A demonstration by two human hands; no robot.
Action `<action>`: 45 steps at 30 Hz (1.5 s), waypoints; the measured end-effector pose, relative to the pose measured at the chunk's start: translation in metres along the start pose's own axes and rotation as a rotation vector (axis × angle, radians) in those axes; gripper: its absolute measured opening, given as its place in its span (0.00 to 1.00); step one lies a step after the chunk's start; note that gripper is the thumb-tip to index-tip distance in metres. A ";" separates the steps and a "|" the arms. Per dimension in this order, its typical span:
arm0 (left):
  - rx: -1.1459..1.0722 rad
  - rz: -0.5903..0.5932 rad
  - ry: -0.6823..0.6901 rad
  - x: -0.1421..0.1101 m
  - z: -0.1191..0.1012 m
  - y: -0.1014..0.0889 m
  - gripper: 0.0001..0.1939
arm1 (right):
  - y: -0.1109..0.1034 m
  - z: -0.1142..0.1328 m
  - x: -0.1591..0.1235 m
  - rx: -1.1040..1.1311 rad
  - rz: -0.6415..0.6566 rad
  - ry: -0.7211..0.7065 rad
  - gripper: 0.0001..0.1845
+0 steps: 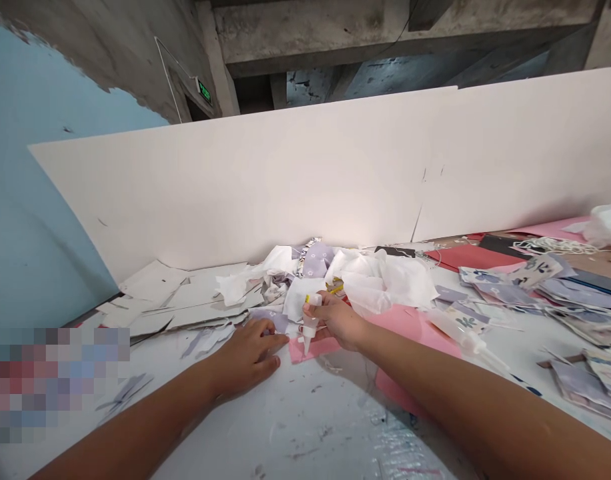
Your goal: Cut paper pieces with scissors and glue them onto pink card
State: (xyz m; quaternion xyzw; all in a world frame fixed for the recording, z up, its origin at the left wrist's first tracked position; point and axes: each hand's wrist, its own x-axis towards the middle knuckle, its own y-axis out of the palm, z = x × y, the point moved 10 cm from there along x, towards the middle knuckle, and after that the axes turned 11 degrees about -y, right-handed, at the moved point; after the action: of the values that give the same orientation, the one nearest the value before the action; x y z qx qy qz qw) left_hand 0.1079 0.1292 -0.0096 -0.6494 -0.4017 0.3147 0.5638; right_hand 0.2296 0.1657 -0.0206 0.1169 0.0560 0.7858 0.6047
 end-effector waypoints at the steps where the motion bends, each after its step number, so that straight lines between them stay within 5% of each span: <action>1: -0.002 0.004 -0.002 0.000 0.000 0.000 0.16 | -0.001 0.001 0.001 -0.009 0.003 -0.002 0.13; 27: -0.011 0.011 -0.003 0.002 0.002 0.001 0.16 | -0.016 0.020 0.004 -0.225 0.092 0.035 0.13; 45: -0.006 0.022 -0.005 0.000 0.002 0.002 0.17 | -0.037 0.029 0.008 -0.315 0.015 0.018 0.11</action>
State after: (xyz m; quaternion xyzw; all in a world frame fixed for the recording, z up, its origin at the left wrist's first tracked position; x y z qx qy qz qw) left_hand 0.1067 0.1305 -0.0119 -0.6545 -0.3969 0.3213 0.5576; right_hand 0.2696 0.1813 -0.0002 0.0138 -0.0634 0.7903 0.6092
